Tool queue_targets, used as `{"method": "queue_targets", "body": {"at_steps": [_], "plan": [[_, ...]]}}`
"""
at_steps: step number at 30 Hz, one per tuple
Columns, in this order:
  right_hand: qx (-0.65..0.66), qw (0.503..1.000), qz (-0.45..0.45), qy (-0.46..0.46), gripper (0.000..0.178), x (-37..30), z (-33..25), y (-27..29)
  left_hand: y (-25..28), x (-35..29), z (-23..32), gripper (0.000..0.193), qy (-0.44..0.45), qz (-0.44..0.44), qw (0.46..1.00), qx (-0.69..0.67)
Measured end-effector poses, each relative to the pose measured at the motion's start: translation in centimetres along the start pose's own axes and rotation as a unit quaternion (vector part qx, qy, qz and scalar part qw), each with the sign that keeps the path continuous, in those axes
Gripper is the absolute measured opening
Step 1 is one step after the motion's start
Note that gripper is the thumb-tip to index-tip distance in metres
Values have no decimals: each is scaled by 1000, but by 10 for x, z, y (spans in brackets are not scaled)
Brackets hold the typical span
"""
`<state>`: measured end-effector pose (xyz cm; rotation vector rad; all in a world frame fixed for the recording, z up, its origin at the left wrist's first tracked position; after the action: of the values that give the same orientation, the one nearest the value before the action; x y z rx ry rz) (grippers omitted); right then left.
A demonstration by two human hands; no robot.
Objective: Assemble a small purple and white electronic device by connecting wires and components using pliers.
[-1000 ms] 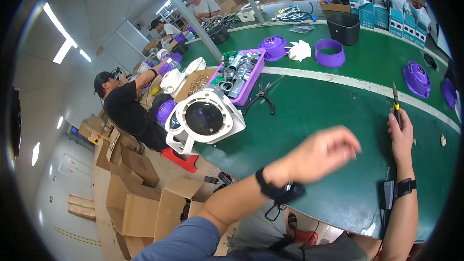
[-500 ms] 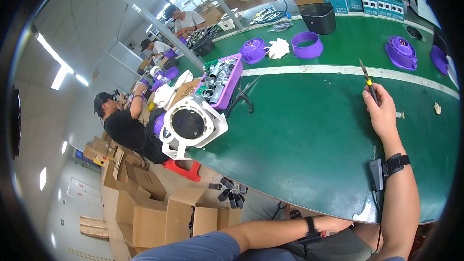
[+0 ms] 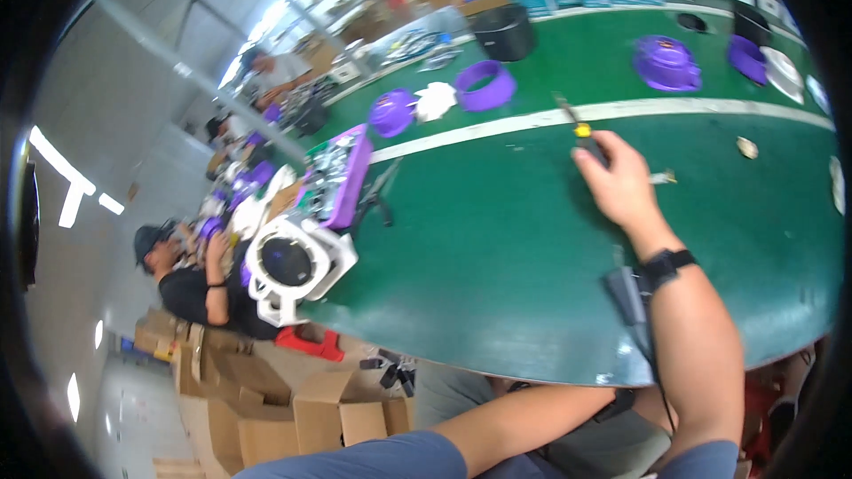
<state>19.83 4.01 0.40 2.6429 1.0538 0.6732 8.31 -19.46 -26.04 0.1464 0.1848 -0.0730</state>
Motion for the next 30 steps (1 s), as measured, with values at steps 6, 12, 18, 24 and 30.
{"method": "queue_targets", "body": {"at_steps": [6, 12, 18, 24, 30], "plan": [[31, 999, -8, -37, 39, -4, 1, 8, 61, -38, 60, 36, 29, -108, 994, 8], [4, 998, -31, -50, 40, -5, -20, 3, 81, -133, 69, 28, 56, -145, 988, -4], [47, 998, -12, -34, 36, -2, 5, 3, 131, -245, 206, 21, -66, -191, 968, 145], [138, 988, -3, -65, 36, -1, 5, 8, 163, -296, 366, 24, -317, 15, 858, 404], [130, 988, -16, -85, 33, -1, 12, 6, 178, -339, 418, 15, -350, 81, 831, 424]]}}
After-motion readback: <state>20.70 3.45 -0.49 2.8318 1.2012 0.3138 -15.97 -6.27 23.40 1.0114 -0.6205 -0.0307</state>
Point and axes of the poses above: each hand's wrist, its own x-axis towards the middle knuckle, its own y-axis out of the back of the hand, z = x × y, the point moved 7 cm from there along x, towards the middle knuckle, and after that the axes turned 8 degrees about -z, right-handed, at the moved point
